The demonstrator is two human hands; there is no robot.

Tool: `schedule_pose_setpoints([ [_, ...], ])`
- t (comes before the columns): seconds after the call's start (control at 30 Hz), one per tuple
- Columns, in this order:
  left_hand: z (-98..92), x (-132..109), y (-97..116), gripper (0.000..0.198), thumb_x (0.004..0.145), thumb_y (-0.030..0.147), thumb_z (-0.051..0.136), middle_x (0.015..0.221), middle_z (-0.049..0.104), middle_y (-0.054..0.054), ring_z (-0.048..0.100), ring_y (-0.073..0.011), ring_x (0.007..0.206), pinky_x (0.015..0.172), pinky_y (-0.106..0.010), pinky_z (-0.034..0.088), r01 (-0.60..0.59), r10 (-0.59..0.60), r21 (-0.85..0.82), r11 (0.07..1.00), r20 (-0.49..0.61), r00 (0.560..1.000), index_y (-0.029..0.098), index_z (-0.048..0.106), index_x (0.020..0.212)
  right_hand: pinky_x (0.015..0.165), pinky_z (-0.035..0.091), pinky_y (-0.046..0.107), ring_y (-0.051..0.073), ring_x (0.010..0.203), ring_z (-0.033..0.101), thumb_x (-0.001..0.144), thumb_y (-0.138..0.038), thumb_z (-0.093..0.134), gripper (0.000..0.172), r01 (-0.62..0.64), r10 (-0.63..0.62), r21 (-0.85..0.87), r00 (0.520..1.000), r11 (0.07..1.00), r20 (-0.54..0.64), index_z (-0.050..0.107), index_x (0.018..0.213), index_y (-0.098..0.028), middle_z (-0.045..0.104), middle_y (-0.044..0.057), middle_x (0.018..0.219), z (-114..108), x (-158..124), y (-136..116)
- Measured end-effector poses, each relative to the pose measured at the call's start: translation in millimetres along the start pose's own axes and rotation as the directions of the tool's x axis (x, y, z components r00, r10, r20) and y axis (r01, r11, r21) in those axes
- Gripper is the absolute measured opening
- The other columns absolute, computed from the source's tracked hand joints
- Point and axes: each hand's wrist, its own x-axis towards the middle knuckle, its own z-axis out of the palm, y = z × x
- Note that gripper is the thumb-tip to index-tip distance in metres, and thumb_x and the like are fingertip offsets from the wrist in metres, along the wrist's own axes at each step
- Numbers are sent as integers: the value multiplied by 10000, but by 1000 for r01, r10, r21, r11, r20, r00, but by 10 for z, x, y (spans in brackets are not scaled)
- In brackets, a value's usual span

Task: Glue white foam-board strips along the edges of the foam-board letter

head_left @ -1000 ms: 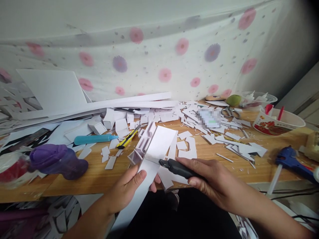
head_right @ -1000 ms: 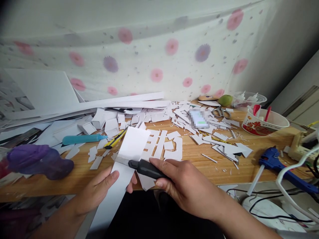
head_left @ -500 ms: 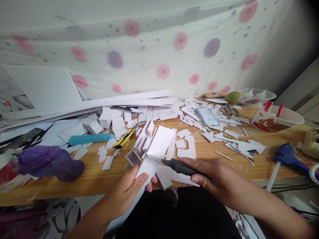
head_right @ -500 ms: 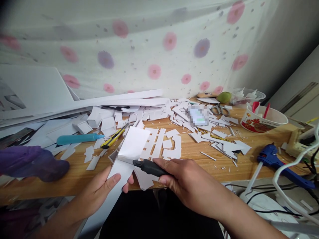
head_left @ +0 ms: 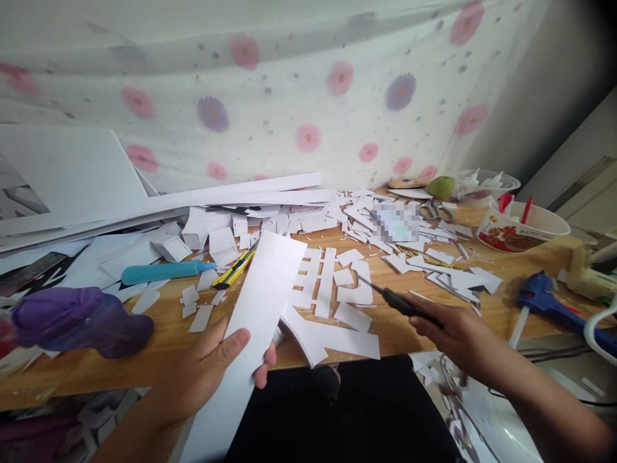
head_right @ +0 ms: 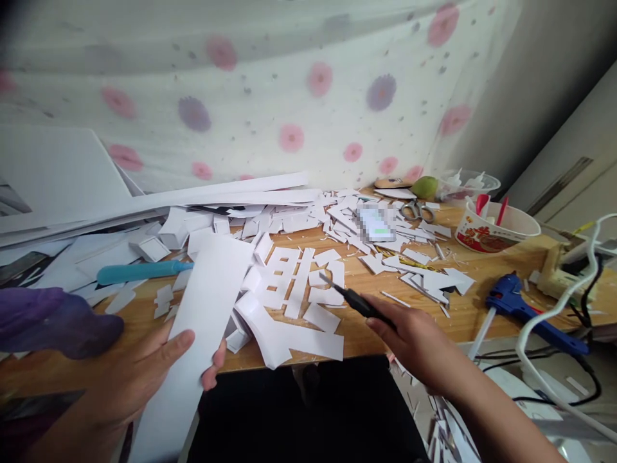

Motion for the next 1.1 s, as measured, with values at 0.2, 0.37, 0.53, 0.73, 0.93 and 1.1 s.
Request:
schedule_pose_setpoints([
  [0.2, 92, 3, 21, 437, 928, 527, 444, 925, 678, -84, 614, -183, 668, 655, -305, 469, 18, -3, -131, 991, 114, 993, 187, 572, 1171, 887, 523, 500, 371, 1056, 653, 908, -235, 488, 501, -240, 214, -326, 970, 915, -113, 498, 1389, -95, 650, 203, 1219, 137, 185, 403],
  [0.37, 133, 80, -55, 442, 929, 536, 437, 947, 678, -109, 631, -180, 634, 600, -296, 464, 36, 3, -193, 981, 198, 980, 164, 534, 1147, 943, 492, 529, 380, 1107, 603, 904, -271, 553, 450, -134, -17, -386, 932, 913, -362, 559, 1304, -64, 633, 226, 1183, 212, 243, 217],
  [0.53, 277, 178, -61, 419, 913, 542, 481, 862, 686, -122, 654, -184, 615, 581, -281, 459, 71, -4, -196, 978, 322, 947, 130, 537, 967, 1126, 312, 544, 336, 1421, 286, 908, -373, 603, 618, 484, -632, -424, 690, 766, -353, 380, 1461, -209, 388, 130, 1516, 13, 215, -679],
  [0.73, 382, 135, -81, 425, 893, 536, 534, 805, 694, -98, 640, -166, 526, 498, -244, 427, 139, -2, -268, 953, 453, 892, 146, 500, 1056, 1172, 88, 580, 305, 1449, 191, 924, -352, 586, 642, 679, -753, -416, 657, 605, -24, 327, 1490, -195, 419, 87, 1512, -93, 372, -1050],
  [0.93, 323, 93, -128, 535, 913, 532, 509, 837, 708, -113, 655, -176, 540, 469, -226, 400, 130, 48, -281, 951, 548, 835, 157, 383, 1273, 1065, 334, 499, 291, 1150, 479, 882, -380, 619, 599, 724, -737, -151, 675, 673, -43, 440, 1392, -123, 576, 159, 1211, 163, 460, -1051],
  [1.1, 294, 81, -57, 481, 904, 532, 527, 834, 708, -113, 659, -176, 549, 468, -221, 403, 151, 27, -268, 951, 563, 826, 152, 438, 1185, 892, 457, 352, 220, 977, 522, 895, -258, 575, 324, 717, -698, 73, 693, 693, -178, 537, 1197, -146, 590, 122, 1071, 253, 463, -1159],
])
